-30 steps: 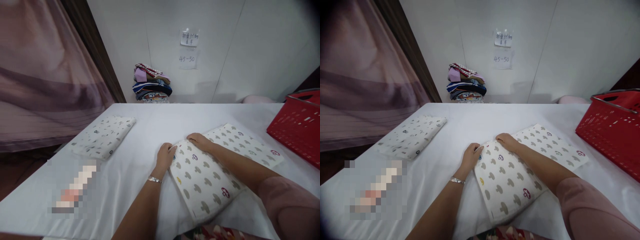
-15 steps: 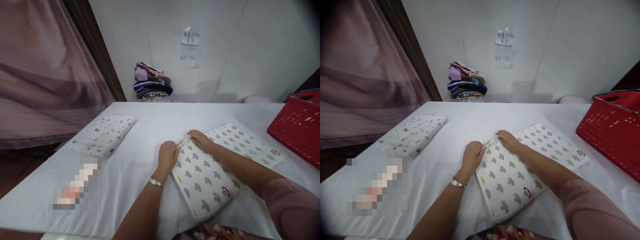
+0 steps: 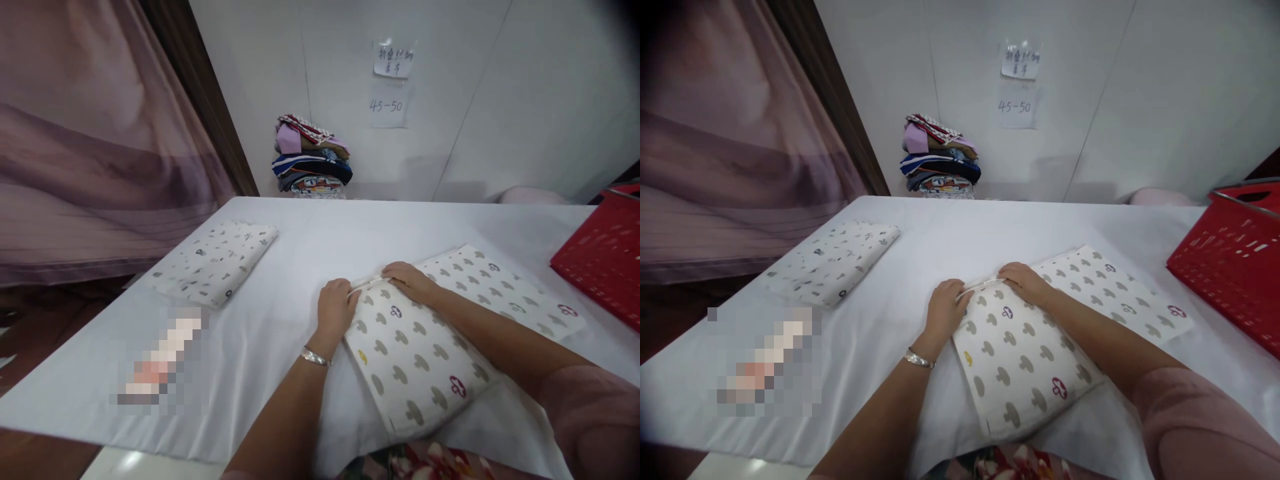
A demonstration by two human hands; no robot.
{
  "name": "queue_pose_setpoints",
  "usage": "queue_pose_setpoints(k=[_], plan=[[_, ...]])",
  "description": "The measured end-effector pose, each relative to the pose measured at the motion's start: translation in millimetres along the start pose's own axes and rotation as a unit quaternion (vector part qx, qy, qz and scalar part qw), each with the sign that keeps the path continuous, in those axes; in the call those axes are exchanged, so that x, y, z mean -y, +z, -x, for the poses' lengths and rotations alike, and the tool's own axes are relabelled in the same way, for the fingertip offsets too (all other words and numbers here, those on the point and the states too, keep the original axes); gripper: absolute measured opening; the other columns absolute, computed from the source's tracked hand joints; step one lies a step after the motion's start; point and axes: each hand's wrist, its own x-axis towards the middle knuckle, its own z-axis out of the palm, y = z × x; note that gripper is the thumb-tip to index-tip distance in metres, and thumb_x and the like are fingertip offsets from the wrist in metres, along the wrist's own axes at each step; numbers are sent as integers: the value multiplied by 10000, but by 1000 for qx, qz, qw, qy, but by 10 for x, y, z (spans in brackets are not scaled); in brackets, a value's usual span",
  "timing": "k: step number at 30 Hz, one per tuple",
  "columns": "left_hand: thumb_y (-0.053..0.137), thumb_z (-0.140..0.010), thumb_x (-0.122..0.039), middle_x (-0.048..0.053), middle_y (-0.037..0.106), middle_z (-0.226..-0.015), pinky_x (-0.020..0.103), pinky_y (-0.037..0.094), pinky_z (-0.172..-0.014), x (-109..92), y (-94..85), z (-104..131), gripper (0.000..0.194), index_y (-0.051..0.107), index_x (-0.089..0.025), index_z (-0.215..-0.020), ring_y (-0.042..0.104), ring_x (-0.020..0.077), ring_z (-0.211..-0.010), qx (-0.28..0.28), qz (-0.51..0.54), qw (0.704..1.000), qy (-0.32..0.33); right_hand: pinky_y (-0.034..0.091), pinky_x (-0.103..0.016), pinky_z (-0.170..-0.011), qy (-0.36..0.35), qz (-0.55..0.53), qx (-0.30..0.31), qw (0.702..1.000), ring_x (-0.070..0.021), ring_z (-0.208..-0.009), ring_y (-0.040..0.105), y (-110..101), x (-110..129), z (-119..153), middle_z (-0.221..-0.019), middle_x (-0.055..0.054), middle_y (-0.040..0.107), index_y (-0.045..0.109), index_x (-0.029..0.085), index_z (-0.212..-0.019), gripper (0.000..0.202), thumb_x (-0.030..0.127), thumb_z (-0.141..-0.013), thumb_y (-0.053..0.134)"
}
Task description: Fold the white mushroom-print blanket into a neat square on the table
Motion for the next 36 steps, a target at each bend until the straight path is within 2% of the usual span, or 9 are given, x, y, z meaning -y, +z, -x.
queue_pose_setpoints(k=[4, 9, 14, 18, 22, 25, 29, 36], plan=[[514, -845, -317, 25, 590, -771, 300, 375, -707, 87, 43, -47, 175, 556, -197, -725, 512, 170, -777, 21, 30, 998, -41, 414, -427, -940, 18, -2, 17, 1000, -215, -1068, 515, -11, 0, -51, -1093, -80, 616, 616, 228, -1050, 273, 290, -913, 387], [521, -843, -300, 36, 601, -820, 320, 370, -760, 25, 4, -36, 153, 572, -199, -740, 511, 184, -845, 16, 6, 1000, 4, 432, -414, -901, 29, -17, 14, 999, -212, -1001, 531, -41, 49, -101, -1016, -78, 631, 635, 220, -1007, 262, 296, -906, 405], [560, -824, -292, 26, 609, -861, 332, 361, -785, -32, -38, -28, 122, 585, -207, -739, 507, 185, -881, 7, 0, 999, 50, 435, -424, -882, 48, -6, 5, 999, -223, -988, 522, -32, 55, -101, -1012, -81, 621, 622, 234, -1074, 274, 286, -892, 423], [569, -817, -279, 23, 605, -882, 325, 364, -766, -20, -28, -27, 100, 589, -207, -751, 508, 181, -872, 11, 1, 999, 53, 432, -420, -867, 47, 14, 40, 998, -228, -970, 513, -58, 70, -140, -1018, -87, 611, 610, 227, -1120, 297, 269, -880, 440], [559, -823, -268, 25, 594, -876, 320, 370, -752, -9, -26, -27, 90, 592, -206, -767, 514, 175, -854, 18, 0, 999, 46, 432, -397, -828, 37, 22, 69, 997, -222, -924, 515, -113, 103, -172, -955, -81, 614, 636, 219, -1058, 267, 244, -874, 445], [564, -821, -271, 24, 587, -887, 323, 375, -762, -25, -39, -19, 78, 585, -206, -784, 509, 176, -863, 18, -6, 998, 68, 431, -384, -819, 27, 13, 48, 998, -213, -908, 521, -139, 137, -142, -937, -78, 616, 645, 212, -997, 242, 238, -877, 437], [554, -818, -226, 25, 574, -882, 318, 390, -760, -85, -64, 14, 31, 562, -205, -840, 506, 175, -858, 27, -3, 995, 91, 419, -392, -856, 15, 20, 12, 1000, -210, -944, 532, -149, 208, -33, -981, -76, 627, 616, 214, -1029, 247, 250, -902, 408], [502, -845, -213, 18, 567, -945, 288, 420, -750, -195, -76, 97, 178, 527, -215, -1021, 518, 162, -881, 54, -8, 990, 131, 406, -413, -897, -4, 39, -2, 999, -202, -965, 550, -185, 268, 111, -1012, -68, 643, 583, 226, -1088, 270, 265, -931, 367]])
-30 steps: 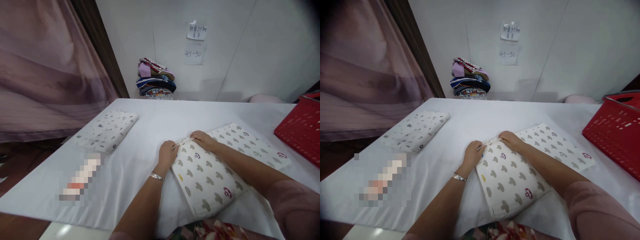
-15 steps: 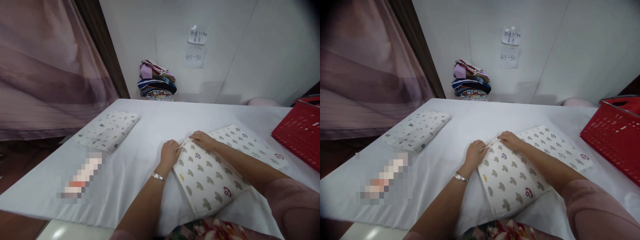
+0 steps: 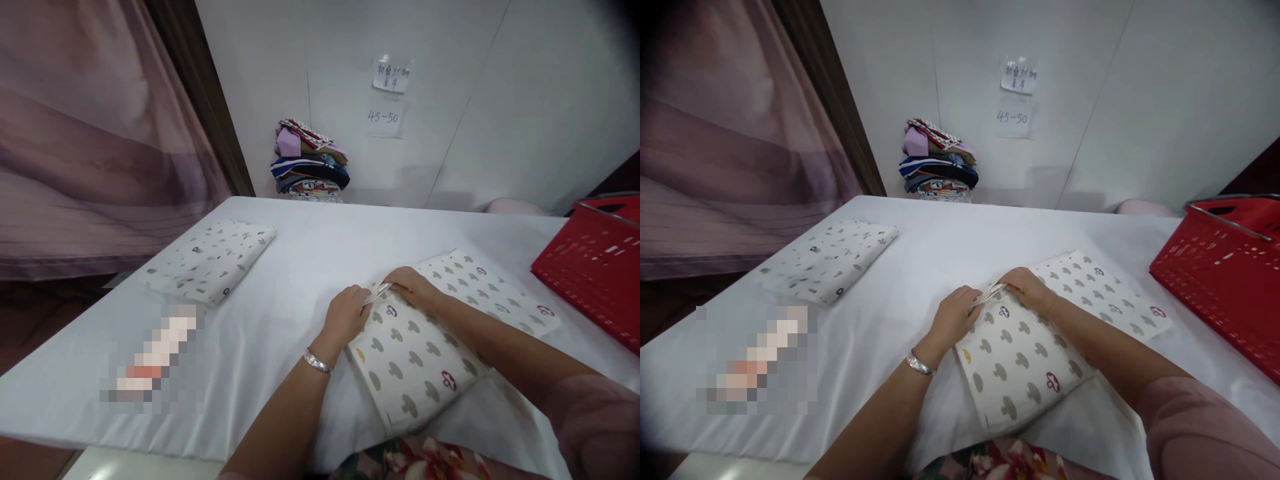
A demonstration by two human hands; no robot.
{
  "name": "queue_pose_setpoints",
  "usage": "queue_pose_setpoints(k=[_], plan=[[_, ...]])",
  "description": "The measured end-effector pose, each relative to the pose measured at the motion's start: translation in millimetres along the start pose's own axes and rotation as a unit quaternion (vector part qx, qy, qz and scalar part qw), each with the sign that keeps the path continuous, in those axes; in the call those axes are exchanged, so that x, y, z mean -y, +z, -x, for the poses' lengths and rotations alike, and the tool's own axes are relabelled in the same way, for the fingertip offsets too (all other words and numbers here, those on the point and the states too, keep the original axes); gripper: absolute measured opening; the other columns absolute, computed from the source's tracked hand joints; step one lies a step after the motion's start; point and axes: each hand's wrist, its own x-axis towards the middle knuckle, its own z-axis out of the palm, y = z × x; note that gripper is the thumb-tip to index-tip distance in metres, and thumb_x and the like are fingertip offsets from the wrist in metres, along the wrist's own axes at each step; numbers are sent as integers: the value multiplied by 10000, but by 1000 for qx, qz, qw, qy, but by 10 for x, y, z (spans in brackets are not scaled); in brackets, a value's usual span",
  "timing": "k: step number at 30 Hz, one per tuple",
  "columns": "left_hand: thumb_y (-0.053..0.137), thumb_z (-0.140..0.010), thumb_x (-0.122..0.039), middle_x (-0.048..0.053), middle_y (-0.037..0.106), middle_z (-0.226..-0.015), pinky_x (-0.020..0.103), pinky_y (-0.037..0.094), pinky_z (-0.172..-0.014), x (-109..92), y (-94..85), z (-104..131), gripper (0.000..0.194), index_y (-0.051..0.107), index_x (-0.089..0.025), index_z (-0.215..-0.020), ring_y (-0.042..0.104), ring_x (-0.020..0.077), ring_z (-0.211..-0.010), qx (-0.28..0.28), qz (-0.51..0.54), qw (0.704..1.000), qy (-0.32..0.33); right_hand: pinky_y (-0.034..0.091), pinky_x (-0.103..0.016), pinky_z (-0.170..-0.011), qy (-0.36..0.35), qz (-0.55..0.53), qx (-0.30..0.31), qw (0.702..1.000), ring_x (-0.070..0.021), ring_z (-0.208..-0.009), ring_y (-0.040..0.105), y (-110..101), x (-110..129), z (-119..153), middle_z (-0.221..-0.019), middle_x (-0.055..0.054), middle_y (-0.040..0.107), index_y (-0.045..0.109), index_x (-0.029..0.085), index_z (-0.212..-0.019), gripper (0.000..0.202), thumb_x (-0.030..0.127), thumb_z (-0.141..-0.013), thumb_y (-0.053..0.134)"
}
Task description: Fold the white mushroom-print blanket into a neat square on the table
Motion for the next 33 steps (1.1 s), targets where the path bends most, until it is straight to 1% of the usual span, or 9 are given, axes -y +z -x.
queue_pose_setpoints(k=[6, 9, 13, 15, 20, 24, 27, 30, 33], plan=[[486, -852, -213, 18, 564, -956, 277, 428, -748, 39, 13, -3, 161, 541, -224, -1003, 517, 158, -899, -2, -25, 999, -21, 412, -406, -875, 1, -5, 13, 1000, -197, -942, 556, -14, 3, -55, -996, -61, 647, 587, 244, -1093, 274, 265, -931, 367], [480, -854, -216, 16, 561, -943, 274, 427, -750, 46, 20, -6, 153, 544, -221, -993, 517, 156, -887, -2, -22, 1000, -13, 417, -414, -878, 4, -1, 0, 1000, -201, -944, 554, 21, -10, -44, -997, -65, 641, 573, 236, -1116, 275, 269, -928, 375], [476, -849, -208, 13, 561, -950, 263, 427, -739, 30, 32, -6, 181, 540, -221, -1018, 531, 149, -859, -1, -12, 1000, -17, 416, -413, -919, 23, -12, -27, 999, -206, -1039, 518, 54, -48, -22, -1104, -87, 596, 513, 231, -1206, 314, 283, -925, 383], [469, -847, -200, 11, 560, -968, 249, 428, -726, 27, 33, -8, 198, 538, -229, -1031, 541, 140, -857, 2, 0, 1000, -29, 406, -412, -943, 21, -17, -26, 999, -211, -1097, 485, 54, -79, -39, -1172, -100, 559, 499, 230, -1229, 332, 293, -923, 386], [437, -857, -210, 6, 549, -962, 236, 434, -688, 69, 16, -36, 181, 551, -232, -996, 550, 124, -806, -1, 34, 997, -67, 378, -425, -957, 17, -9, 30, 999, -219, -1090, 493, 41, -160, -135, -1157, -99, 587, 520, 202, -1225, 348, 318, -918, 404], [439, -849, -214, 9, 552, -934, 250, 446, -752, 146, 20, -88, 161, 568, -225, -944, 558, 130, -828, -30, 87, 992, -92, 338, -428, -971, 52, 15, 82, 995, -222, -1095, 500, 32, -205, -217, -1180, -90, 592, 548, 203, -1216, 354, 324, -928, 382], [440, -836, -215, 10, 563, -911, 259, 456, -767, 215, 54, -123, 150, 577, -220, -898, 570, 135, -828, -52, 115, 985, -114, 365, -395, -927, 64, 24, 112, 991, -213, -1014, 533, 16, -262, -281, -1099, -87, 624, 582, 207, -1189, 357, 326, -937, 359], [449, -822, -223, 26, 590, -935, 272, 459, -778, 284, 97, -140, 152, 584, -207, -890, 580, 153, -857, -62, 114, 981, -142, 397, -369, -851, 65, 39, 120, 990, -213, -926, 546, 3, -318, -315, -1001, -95, 636, 604, 192, -1162, 368, 347, -937, 358], [462, -829, -291, 51, 627, -1000, 300, 456, -800, 334, 116, -144, 227, 587, -194, -992, 593, 183, -908, -43, 104, 975, -194, 399, -354, -815, 60, 59, 104, 991, -210, -886, 540, 16, -351, -303, -943, -95, 635, 623, 186, -1121, 368, 376, -934, 368]])
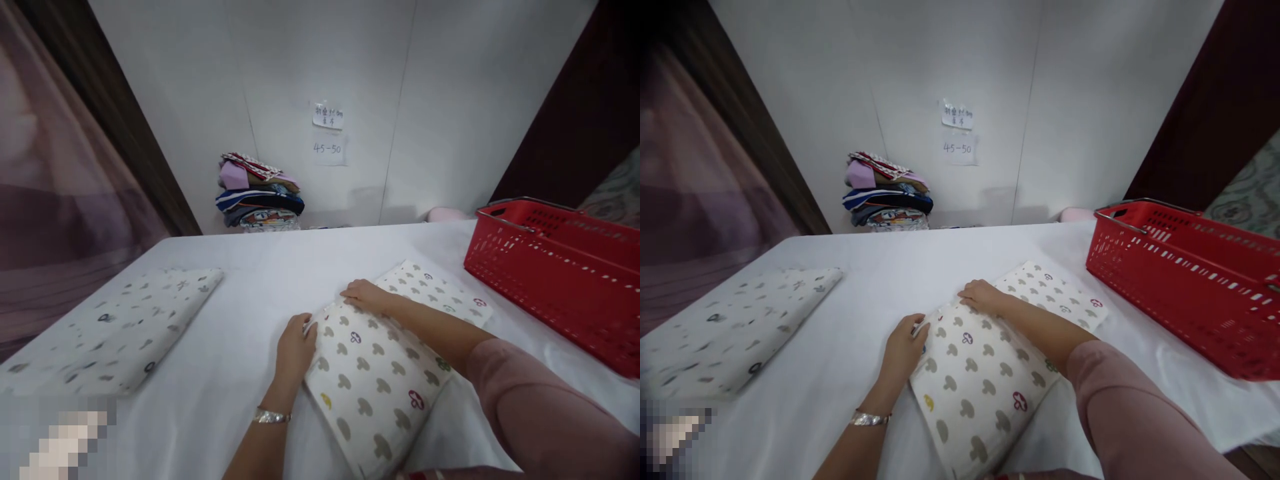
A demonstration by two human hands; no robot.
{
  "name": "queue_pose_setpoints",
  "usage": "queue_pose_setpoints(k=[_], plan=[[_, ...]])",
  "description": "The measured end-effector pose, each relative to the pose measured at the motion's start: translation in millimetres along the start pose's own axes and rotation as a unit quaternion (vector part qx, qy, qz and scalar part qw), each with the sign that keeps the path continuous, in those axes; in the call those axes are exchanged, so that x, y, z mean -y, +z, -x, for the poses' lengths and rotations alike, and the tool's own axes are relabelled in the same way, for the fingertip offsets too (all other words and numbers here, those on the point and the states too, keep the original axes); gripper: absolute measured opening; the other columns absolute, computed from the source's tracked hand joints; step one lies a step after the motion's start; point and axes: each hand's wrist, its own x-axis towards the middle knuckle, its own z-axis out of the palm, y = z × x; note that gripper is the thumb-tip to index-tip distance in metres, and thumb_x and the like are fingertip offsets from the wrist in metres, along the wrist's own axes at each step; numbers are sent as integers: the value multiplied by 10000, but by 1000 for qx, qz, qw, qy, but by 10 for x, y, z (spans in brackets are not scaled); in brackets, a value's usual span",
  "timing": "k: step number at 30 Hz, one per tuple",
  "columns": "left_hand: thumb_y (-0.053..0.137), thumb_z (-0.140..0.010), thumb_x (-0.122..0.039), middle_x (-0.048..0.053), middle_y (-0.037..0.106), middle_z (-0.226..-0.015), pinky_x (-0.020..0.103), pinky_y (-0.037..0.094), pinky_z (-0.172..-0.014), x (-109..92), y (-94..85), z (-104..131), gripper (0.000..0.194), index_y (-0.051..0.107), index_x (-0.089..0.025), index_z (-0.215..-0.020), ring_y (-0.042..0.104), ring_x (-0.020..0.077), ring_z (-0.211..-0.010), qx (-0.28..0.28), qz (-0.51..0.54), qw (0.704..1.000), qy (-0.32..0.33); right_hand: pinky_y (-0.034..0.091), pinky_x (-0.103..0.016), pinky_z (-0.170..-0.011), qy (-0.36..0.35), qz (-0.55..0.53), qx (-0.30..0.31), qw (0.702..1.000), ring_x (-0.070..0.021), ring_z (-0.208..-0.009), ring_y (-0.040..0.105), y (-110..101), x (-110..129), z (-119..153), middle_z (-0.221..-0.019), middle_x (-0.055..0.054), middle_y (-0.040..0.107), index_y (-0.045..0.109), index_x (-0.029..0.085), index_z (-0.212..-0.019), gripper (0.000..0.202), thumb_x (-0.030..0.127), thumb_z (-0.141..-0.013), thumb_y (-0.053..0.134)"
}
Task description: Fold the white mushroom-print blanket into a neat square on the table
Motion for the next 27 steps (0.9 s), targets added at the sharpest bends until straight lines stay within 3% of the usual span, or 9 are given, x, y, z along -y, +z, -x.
queue_pose_setpoints(k=[3, 7, 11, 13, 17, 21, 27], plan=[[447, -846, -394, 68, 656, -1005, 320, 451, -780, -6, -30, -2, 353, 566, -198, -1114, 608, 207, -906, 33, -17, 998, -45, 392, -349, -821, 5, 16, -29, 999, -206, -895, 533, 47, -9, 18, -945, -94, 634, 625, 186, -1094, 373, 407, -931, 373], [440, -840, -445, 35, 678, -871, 296, 435, -696, -98, -103, 32, 364, 590, -223, -1087, 612, 189, -780, 39, 9, 998, -53, 395, -355, -819, 16, 20, -37, 999, -207, -885, 546, 31, 44, 36, -923, -91, 643, 633, 176, -1039, 377, 410, -936, 356], [472, -806, -476, 25, 675, -835, 251, 444, -644, -202, -148, 81, 362, 624, -187, -964, 606, 155, -723, 18, 193, 976, -102, 408, -340, -820, 14, -36, -26, 999, -204, -891, 567, -165, 115, 114, -962, -87, 654, 635, 181, -1003, 405, 420, -941, 314], [477, -802, -456, 32, 677, -842, 240, 448, -643, -219, -155, 78, 348, 629, -169, -928, 609, 148, -733, 26, 239, 961, -133, 424, -314, -781, 24, -78, 10, 997, -197, -876, 580, -258, 93, 143, -988, -68, 656, 633, 216, -1000, 412, 466, -930, 313], [484, -805, -354, 46, 675, -792, 261, 426, -677, -209, -155, 31, 239, 636, -170, -820, 601, 163, -752, 61, 51, 984, -159, 430, -303, -685, 61, -67, 99, 991, -214, -807, 592, -241, -8, 75, -933, -70, 668, 648, 226, -940, 414, 519, -892, 359], [448, -836, -327, 80, 682, -847, 282, 414, -688, -262, -154, 30, 233, 628, -180, -850, 606, 196, -822, 87, -119, 979, -144, 416, -317, -699, 78, -16, 100, 992, -237, -828, 589, -120, -16, -10, -911, -91, 667, 648, 195, -926, 413, 498, -884, 371], [400, -878, -349, 71, 679, -868, 273, 410, -673, -306, -176, 88, 251, 599, -199, -911, 611, 193, -822, 84, -143, 979, -121, 409, -310, -692, 85, -12, 88, 992, -234, -817, 590, -211, -54, 121, -941, -100, 664, 640, 186, -952, 453, 523, -886, 345]])
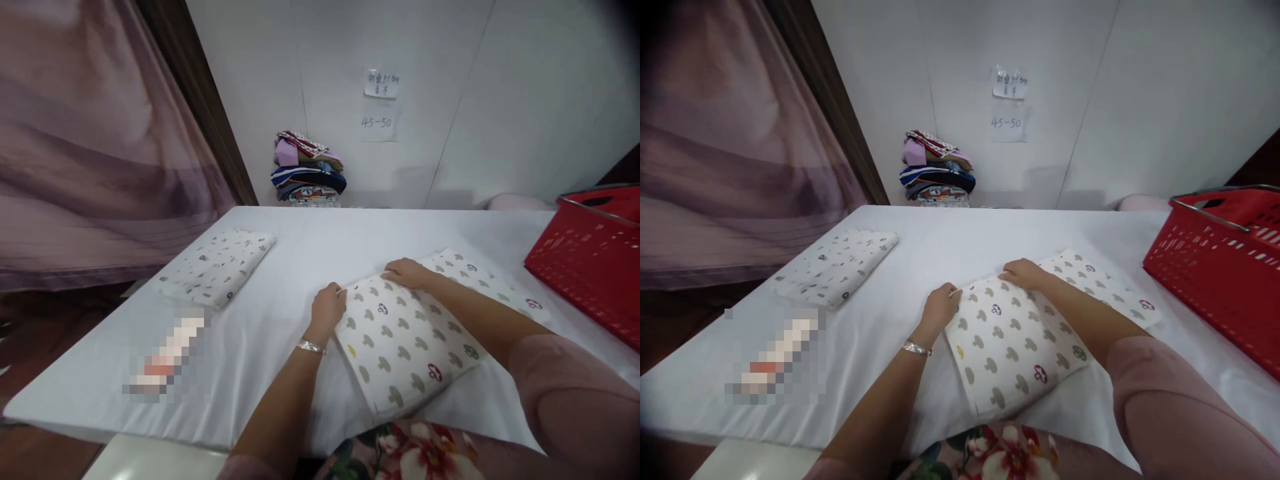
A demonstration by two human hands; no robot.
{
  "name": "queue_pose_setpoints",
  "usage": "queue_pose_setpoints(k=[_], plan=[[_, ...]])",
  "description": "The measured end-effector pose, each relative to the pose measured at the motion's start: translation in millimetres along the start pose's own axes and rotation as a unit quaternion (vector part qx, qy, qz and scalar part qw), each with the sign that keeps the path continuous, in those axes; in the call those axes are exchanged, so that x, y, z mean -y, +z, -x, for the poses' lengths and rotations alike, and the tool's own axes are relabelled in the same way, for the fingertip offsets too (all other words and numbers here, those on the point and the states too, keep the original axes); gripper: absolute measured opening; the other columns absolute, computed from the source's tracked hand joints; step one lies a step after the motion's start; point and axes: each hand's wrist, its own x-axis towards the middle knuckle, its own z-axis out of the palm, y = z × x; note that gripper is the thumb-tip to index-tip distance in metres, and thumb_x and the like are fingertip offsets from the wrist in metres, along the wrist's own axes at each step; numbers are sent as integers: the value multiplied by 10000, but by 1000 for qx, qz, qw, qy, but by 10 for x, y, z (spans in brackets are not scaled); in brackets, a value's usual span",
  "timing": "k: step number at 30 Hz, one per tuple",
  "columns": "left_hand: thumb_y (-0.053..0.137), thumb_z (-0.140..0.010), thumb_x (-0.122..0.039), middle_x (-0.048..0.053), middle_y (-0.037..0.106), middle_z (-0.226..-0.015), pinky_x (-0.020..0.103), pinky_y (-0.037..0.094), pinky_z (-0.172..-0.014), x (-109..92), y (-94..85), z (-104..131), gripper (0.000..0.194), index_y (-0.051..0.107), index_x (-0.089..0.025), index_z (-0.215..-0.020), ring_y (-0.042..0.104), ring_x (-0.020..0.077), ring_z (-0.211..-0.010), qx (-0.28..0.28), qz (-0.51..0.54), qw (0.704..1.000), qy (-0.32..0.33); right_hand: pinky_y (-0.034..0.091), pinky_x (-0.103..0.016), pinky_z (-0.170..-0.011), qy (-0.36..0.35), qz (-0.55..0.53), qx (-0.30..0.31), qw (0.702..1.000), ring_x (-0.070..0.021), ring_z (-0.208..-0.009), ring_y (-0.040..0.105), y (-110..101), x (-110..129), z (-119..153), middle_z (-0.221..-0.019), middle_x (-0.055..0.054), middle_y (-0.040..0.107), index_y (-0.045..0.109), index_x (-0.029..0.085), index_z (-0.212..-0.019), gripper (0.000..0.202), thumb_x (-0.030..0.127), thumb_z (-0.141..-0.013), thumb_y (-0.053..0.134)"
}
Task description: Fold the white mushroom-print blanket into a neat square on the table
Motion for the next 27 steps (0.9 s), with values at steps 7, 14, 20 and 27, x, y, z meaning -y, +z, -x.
queue_pose_setpoints(k=[7, 14, 20, 27], plan=[[375, -892, -339, 101, 669, -901, 296, 416, -669, -6, 59, -45, 266, 570, -166, -942, 625, 221, -834, -4, -107, 994, 14, 421, -332, -765, 24, 31, -9, 999, -254, -887, 597, 53, -59, -39, -1004, -110, 666, 642, 185, -1026, 474, 541, -873, 369], [346, -900, -352, 93, 666, -866, 297, 410, -642, 0, 57, -35, 274, 559, -180, -906, 629, 224, -798, -6, -135, 990, 28, 431, -339, -786, 78, 35, -2, 996, -268, -935, 592, -102, -396, 88, -991, -103, 673, 543, 211, -1228, 621, 651, -828, 362], [334, -896, -384, 75, 670, -848, 282, 393, -628, -20, 18, -39, 291, 562, -205, -906, 621, 215, -782, 14, -128, 992, 8, 427, -309, -778, 146, 55, 8, 988, -247, -920, 596, -259, -936, 288, -977, -89, 669, 541, 217, -1223, 614, 647, -803, 415], [316, -893, -410, 56, 679, -870, 289, 373, -613, -12, 7, -66, 307, 562, -229, -916, 617, 225, -781, 29, -120, 992, -6, 404, -362, -842, 162, 85, 3, 983, -277, -935, 576, -351, -1431, 370, -967, -121, 655, 592, 186, -1158, 604, 636, -772, 479]])
